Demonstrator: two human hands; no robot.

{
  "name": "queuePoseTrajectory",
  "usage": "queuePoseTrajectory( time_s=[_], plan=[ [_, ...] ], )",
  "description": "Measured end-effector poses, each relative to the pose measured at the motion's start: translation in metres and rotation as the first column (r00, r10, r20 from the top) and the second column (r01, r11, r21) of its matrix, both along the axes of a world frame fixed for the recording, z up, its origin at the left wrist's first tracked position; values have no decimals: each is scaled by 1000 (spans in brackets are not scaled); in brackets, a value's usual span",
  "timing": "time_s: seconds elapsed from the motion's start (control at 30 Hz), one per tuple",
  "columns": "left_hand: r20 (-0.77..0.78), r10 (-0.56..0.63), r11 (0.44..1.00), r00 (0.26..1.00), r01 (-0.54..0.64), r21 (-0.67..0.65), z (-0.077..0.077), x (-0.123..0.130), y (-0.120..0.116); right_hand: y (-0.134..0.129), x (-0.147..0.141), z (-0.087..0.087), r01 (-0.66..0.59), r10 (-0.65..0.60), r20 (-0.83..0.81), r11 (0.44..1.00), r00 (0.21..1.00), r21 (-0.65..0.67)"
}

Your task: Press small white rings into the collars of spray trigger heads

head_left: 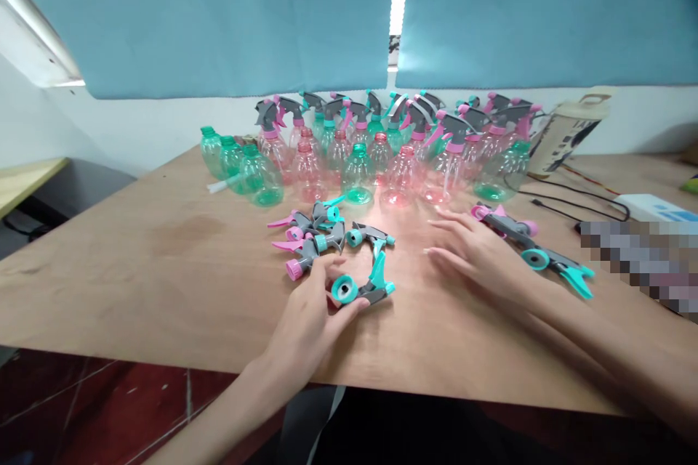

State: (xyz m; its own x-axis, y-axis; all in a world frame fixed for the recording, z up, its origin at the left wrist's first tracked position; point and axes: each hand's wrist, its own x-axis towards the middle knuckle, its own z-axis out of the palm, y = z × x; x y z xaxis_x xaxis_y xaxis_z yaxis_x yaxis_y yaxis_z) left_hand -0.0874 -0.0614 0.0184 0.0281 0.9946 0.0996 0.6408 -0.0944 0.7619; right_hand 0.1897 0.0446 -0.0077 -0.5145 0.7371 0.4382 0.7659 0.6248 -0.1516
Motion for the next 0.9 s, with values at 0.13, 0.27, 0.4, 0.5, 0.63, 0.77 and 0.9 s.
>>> queuePoseTrajectory(
  time_s=[0.13,0.27,0.4,0.5,0.63,0.77,0.9],
  plan=[
    [115,-154,982,981,166,-94,8,17,15,8,44,-6,151,-164,107,981,981,118],
    [342,-303,894,889,390,-220,5,50,38,21,63,-20,196,-204,143,978,968,69],
    [256,-382,904,888,417,-98,-4,75,57,28,62,-29,211,-219,137,975,966,70],
    [192,-380,918,905,394,-41,-9,81,65,27,60,-29,205,-215,138,975,967,81],
    [128,-385,922,914,386,19,-13,80,68,25,59,-26,201,-209,142,977,967,69],
    [61,-388,921,919,389,7,-15,78,69,24,61,-24,210,-215,145,976,966,48],
    [31,-386,923,922,386,6,-15,77,68,21,63,-23,197,-200,132,980,971,40]
  ],
)
